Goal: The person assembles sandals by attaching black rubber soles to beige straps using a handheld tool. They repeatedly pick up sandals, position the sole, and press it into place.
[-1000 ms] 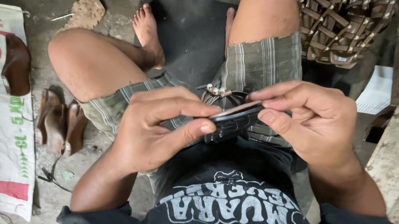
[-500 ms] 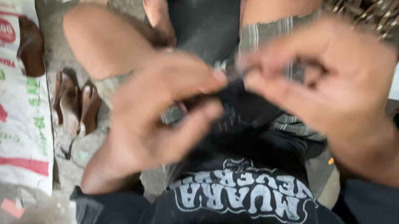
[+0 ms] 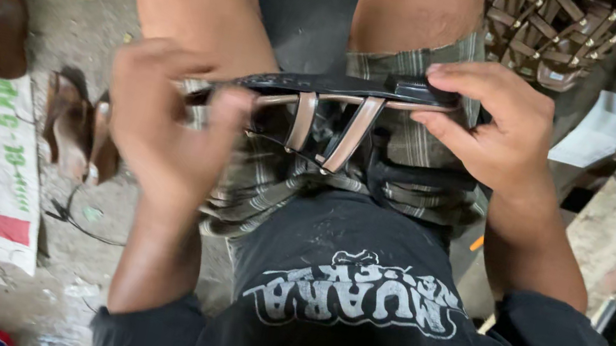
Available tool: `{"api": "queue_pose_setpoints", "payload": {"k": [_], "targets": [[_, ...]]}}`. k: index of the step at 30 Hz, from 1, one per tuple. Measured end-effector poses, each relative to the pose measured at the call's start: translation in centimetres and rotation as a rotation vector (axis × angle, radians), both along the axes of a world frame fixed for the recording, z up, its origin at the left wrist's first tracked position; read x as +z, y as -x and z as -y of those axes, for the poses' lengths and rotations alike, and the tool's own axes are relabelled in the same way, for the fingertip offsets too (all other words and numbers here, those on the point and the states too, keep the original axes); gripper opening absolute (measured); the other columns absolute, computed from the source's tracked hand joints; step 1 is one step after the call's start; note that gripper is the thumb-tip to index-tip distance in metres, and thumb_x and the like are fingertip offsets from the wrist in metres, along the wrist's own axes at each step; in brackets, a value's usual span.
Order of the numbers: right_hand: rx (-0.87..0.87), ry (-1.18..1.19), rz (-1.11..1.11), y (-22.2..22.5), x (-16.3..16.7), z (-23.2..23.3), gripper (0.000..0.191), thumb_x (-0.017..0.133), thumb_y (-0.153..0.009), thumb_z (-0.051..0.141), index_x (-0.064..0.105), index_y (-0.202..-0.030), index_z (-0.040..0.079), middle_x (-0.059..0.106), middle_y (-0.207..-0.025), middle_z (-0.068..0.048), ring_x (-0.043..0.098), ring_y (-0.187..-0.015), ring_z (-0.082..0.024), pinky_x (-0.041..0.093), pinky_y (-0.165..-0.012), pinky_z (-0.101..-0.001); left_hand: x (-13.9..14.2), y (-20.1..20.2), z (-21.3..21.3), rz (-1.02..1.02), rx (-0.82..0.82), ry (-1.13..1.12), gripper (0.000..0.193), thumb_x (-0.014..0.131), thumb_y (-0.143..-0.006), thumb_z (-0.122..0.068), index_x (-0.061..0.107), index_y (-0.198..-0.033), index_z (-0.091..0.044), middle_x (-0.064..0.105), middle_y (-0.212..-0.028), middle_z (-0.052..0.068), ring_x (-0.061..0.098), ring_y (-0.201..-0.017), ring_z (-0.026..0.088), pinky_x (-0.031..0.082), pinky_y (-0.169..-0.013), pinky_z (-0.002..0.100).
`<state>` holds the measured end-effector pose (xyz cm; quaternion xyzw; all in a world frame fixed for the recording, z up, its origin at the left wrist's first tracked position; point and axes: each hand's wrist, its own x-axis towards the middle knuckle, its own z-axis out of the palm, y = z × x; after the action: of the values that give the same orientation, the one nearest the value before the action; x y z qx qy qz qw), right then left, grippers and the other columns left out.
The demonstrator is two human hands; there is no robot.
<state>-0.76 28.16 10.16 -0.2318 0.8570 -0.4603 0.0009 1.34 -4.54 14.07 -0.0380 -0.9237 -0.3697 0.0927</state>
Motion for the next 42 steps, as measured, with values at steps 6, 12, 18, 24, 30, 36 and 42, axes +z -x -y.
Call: {"api": "queue_pose_setpoints", "payload": {"k": [6,12,18,24,30,36,42], "targets": [[-0.002,-0.076,-0.051,0.1,0.6,0.9,0.041,0.09,-0.087,0.003,0.068,-0.122,-0.004,0.071,-0.125,-0.02,0.073,-0.115,-0.032,0.059,-0.101,-0.0372,0.4,1.4,-6.3,-0.114,-0.419,0.108,0.034,0.077,-0.095,-0.026,0.069,-0.121,-0.006,0.066,-0.126,0.006,0.065,-0.113,0.025,0.048,-0.099,0.04],[-0.015,-0.121,-0.042,-0.2,1.1,2.8,0.037,0.088,-0.09,0.003,0.07,-0.122,-0.005,0.072,-0.124,-0.02,0.073,-0.114,-0.032,0.059,-0.1,-0.0366,-1.4,2.2,-7.3,-0.147,-0.491,0.141,0.021,0.072,-0.097,-0.017,0.068,-0.114,-0.005,0.066,-0.123,0.007,0.065,-0.113,0.023,0.05,-0.1,0.039],[-0.015,-0.05,0.018,-0.7,0.2,1.3,0.035,0.088,-0.088,0.005,0.071,-0.117,-0.004,0.073,-0.119,-0.018,0.073,-0.115,-0.03,0.059,-0.103,-0.0369,-1.9,2.6,-7.4,-0.116,-0.533,0.036,0.014,0.075,-0.097,-0.016,0.069,-0.107,-0.008,0.068,-0.117,0.003,0.066,-0.107,0.022,0.051,-0.089,0.038],[-0.019,0.197,0.217,-1.2,-1.1,-0.9,0.033,0.085,-0.092,0.008,0.07,-0.119,-0.002,0.073,-0.123,-0.017,0.073,-0.118,-0.027,0.057,-0.107,-0.0354,-2.5,2.7,-7.8,-0.095,-0.571,-0.037,0.015,0.08,-0.094,-0.016,0.07,-0.102,-0.008,0.07,-0.113,0.001,0.067,-0.103,0.022,0.051,-0.087,0.037],[0.046,0.329,0.308,-1.2,-2.6,-2.3,0.035,0.083,-0.091,0.006,0.069,-0.121,-0.003,0.071,-0.124,-0.019,0.071,-0.12,-0.027,0.058,-0.108,-0.0353,-2.8,3.4,-7.7,-0.075,-0.593,-0.083,0.015,0.082,-0.092,-0.017,0.07,-0.098,-0.009,0.072,-0.111,0.001,0.068,-0.101,0.021,0.05,-0.086,0.037],[0.084,0.471,0.356,-1.1,-3.7,-2.9,0.032,0.08,-0.094,0.003,0.068,-0.122,-0.004,0.07,-0.125,-0.02,0.07,-0.12,-0.027,0.058,-0.106,-0.0335,-3.9,4.0,-7.4,-0.052,-0.606,-0.153,0.016,0.083,-0.09,-0.017,0.072,-0.097,-0.008,0.073,-0.11,0.001,0.069,-0.099,0.021,0.049,-0.085,0.037],[0.035,0.645,0.442,-2.0,-5.4,-3.6,0.029,0.072,-0.104,0.005,0.066,-0.131,-0.003,0.067,-0.131,-0.018,0.068,-0.125,-0.024,0.056,-0.11,-0.0312,-5.3,4.2,-6.8,-0.04,-0.584,-0.229,0.015,0.083,-0.09,-0.015,0.072,-0.097,-0.007,0.073,-0.11,0.002,0.069,-0.097,0.022,0.049,-0.085,0.037]]}}
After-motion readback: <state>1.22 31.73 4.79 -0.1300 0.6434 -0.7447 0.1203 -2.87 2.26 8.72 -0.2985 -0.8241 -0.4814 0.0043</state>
